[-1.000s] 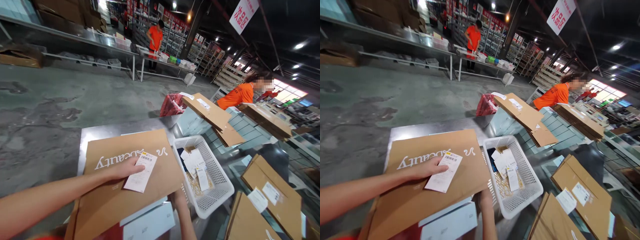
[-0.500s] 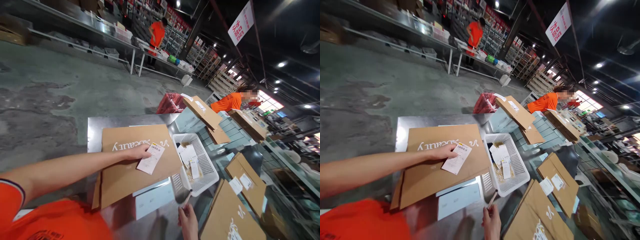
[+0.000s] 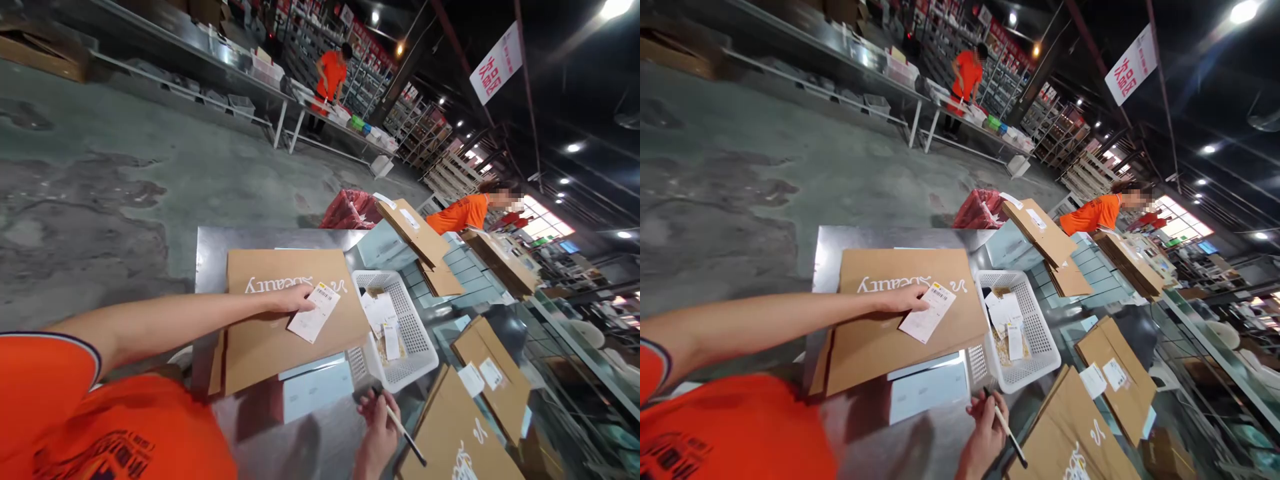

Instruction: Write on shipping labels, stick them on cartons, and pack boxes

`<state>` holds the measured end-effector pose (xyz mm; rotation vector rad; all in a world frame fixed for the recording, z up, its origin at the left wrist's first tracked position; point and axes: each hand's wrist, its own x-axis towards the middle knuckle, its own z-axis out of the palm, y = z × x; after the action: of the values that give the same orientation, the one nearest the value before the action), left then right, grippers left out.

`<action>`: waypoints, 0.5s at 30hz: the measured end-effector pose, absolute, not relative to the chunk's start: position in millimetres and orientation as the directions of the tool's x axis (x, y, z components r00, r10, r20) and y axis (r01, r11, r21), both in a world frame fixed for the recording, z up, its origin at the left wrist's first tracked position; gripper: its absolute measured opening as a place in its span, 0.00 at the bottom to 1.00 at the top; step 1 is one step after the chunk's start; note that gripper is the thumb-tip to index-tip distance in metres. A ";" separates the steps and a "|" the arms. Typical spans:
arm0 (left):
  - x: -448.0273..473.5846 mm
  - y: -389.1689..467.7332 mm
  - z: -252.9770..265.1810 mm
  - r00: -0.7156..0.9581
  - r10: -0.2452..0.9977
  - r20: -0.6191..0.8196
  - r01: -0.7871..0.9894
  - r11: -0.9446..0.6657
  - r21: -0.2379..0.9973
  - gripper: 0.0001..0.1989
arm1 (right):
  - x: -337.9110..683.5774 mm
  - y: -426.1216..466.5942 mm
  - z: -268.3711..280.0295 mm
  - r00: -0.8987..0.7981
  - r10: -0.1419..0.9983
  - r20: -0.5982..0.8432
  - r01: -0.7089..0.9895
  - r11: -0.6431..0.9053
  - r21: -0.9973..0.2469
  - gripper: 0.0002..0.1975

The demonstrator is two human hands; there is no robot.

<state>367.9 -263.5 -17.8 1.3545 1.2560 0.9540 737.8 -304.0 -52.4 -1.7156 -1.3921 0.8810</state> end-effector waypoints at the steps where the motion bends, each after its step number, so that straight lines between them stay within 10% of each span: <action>1: 368.7 -264.1 -17.2 0.147 0.985 -0.091 0.172 0.065 0.983 0.18 | 739.7 -300.4 -52.8 0.201 0.978 -0.045 0.434 -0.131 -0.891 0.25; 6: 371.5 -264.2 -18.6 0.181 0.976 -0.121 0.103 0.104 0.989 0.15 | 752.7 -257.3 -47.9 0.372 0.928 0.020 0.267 -0.086 -0.960 0.29; 15: 370.2 -271.9 -13.9 0.163 0.961 -0.225 0.101 0.211 0.972 0.16 | 778.9 -107.5 -74.2 0.223 0.975 0.000 0.717 -0.164 -0.677 0.19</action>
<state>370.2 -271.9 -13.9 1.1814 1.2351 0.8799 778.9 -107.5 -74.2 -1.9486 -1.5539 0.6058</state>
